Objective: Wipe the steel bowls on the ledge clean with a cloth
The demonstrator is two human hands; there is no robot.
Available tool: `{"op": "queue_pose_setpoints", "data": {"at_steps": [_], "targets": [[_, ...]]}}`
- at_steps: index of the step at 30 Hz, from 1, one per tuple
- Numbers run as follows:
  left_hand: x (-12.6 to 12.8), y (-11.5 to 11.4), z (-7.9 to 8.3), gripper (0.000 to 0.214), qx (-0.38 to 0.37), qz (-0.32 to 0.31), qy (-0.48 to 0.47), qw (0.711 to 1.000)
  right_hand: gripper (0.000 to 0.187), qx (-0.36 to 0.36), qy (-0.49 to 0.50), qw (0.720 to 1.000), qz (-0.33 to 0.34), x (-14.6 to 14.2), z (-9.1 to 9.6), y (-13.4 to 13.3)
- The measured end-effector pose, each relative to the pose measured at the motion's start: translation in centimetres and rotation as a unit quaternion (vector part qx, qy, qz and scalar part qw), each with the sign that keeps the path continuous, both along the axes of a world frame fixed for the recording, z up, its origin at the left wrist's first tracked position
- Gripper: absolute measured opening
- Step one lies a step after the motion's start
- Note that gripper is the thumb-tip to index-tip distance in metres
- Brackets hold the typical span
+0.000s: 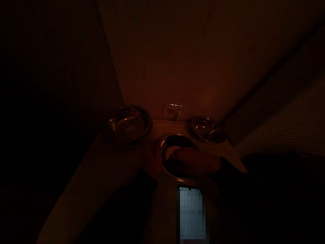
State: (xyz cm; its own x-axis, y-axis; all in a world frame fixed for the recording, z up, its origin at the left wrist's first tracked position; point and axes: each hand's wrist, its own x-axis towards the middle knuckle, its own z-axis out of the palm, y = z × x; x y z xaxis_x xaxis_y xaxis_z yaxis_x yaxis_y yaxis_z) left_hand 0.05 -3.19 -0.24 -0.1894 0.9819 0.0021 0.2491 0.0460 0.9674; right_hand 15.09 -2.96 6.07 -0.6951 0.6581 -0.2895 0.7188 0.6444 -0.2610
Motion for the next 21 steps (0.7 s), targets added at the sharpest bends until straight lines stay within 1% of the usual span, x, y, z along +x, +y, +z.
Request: {"op": "queue_pose_setpoints", "data": {"at_steps": [3, 5, 8, 10, 13, 17, 19, 21], "targets": [[0.0, 0.1, 0.0, 0.032, 0.001, -0.01, -0.004, 1.0, 0.03, 0.056, 0.025, 0.997, -0.049, -1.1, -1.1, 0.2], [0.0, 0.1, 0.0, 0.032, 0.0, -0.014, -0.011, 1.0, 0.031, 0.094, 0.023, 0.991, -0.09, -1.3, -1.6, 0.5], [0.1, 0.1, 0.1, 0.035, -0.002, -0.023, -0.023, 0.999, 0.029, 0.131, 0.0, 0.982, -0.137, -0.6, -1.4, 0.6], [0.2, 0.0, 0.2, 0.035, -0.001, -0.028, -0.029, 0.999, 0.027, 0.139, -0.017, 0.978, -0.152, 0.0, -1.1, 0.6], [0.4, 0.0, 0.1, 0.034, -0.001, -0.021, -0.029, 0.999, 0.026, 0.136, -0.025, 0.978, -0.158, 0.4, -0.9, 0.4], [0.5, 0.1, -0.4, 0.035, 0.015, -0.004, -0.028, 0.999, 0.029, 0.115, 0.007, 0.982, -0.15, -0.6, -1.5, 0.4], [0.5, 0.1, -0.4, 0.035, 0.022, 0.001, -0.02, 1.0, 0.03, 0.092, 0.035, 0.987, -0.129, -1.0, -1.6, 0.3], [0.5, 0.1, -0.3, 0.035, 0.026, 0.004, -0.016, 1.0, 0.03, 0.057, 0.064, 0.992, -0.092, -0.9, -1.2, 0.1]]}}
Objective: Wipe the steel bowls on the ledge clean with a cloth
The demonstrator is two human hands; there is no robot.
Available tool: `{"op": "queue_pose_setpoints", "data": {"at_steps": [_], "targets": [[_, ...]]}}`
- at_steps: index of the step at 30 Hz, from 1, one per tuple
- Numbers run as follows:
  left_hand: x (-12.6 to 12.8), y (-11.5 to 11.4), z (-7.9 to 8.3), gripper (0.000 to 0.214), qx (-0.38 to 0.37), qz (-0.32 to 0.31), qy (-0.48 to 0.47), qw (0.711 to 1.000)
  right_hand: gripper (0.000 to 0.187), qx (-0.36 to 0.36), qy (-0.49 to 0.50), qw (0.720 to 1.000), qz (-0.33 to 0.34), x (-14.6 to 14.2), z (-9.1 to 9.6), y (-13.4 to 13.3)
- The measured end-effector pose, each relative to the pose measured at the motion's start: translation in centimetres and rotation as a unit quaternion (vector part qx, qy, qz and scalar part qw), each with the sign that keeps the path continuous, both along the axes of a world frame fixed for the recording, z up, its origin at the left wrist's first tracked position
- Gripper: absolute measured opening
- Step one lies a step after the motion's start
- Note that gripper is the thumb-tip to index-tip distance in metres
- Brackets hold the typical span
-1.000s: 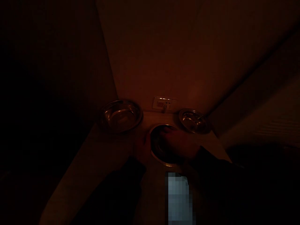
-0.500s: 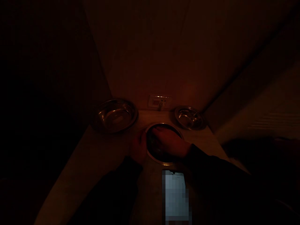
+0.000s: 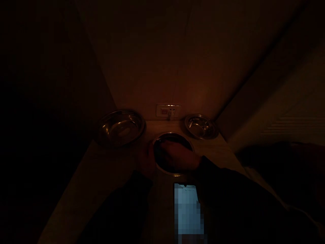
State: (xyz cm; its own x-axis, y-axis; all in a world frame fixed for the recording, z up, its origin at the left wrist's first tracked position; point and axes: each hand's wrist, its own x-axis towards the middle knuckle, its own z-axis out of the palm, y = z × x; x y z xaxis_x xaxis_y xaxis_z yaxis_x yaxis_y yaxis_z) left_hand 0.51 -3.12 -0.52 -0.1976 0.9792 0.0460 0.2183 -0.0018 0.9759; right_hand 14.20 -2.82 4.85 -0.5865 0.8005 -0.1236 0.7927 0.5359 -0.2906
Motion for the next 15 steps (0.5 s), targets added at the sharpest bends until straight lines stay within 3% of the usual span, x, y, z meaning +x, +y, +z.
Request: {"op": "queue_pose_setpoints", "data": {"at_steps": [3, 5, 7, 9, 12, 15], "targets": [[-0.1, -0.2, 0.4, 0.035, -0.012, 0.003, -0.003, 1.0, 0.028, -0.05, 0.035, 0.996, 0.07, 0.9, 1.1, -0.3], [-0.1, -0.3, 0.6, 0.036, -0.017, -0.004, 0.001, 1.0, 0.025, -0.062, 0.055, 0.993, 0.081, 1.8, 1.8, -0.4], [-0.2, -0.3, 0.6, 0.037, -0.014, -0.016, -0.003, 1.0, 0.027, -0.031, 0.077, 0.996, 0.033, 2.5, 2.1, -0.2], [-0.2, -0.3, 0.7, 0.037, -0.007, -0.024, -0.026, 0.999, 0.033, 0.034, 0.095, 0.993, -0.058, 2.8, 2.2, 0.1], [-0.2, -0.3, 0.7, 0.039, -0.018, -0.031, -0.045, 0.998, 0.041, 0.122, 0.098, 0.972, -0.178, 2.4, 1.9, 0.7], [-0.2, -0.3, 0.8, 0.04, -0.043, -0.037, -0.05, 0.997, 0.043, 0.146, 0.079, 0.963, -0.211, 1.3, 1.3, 1.1]]}}
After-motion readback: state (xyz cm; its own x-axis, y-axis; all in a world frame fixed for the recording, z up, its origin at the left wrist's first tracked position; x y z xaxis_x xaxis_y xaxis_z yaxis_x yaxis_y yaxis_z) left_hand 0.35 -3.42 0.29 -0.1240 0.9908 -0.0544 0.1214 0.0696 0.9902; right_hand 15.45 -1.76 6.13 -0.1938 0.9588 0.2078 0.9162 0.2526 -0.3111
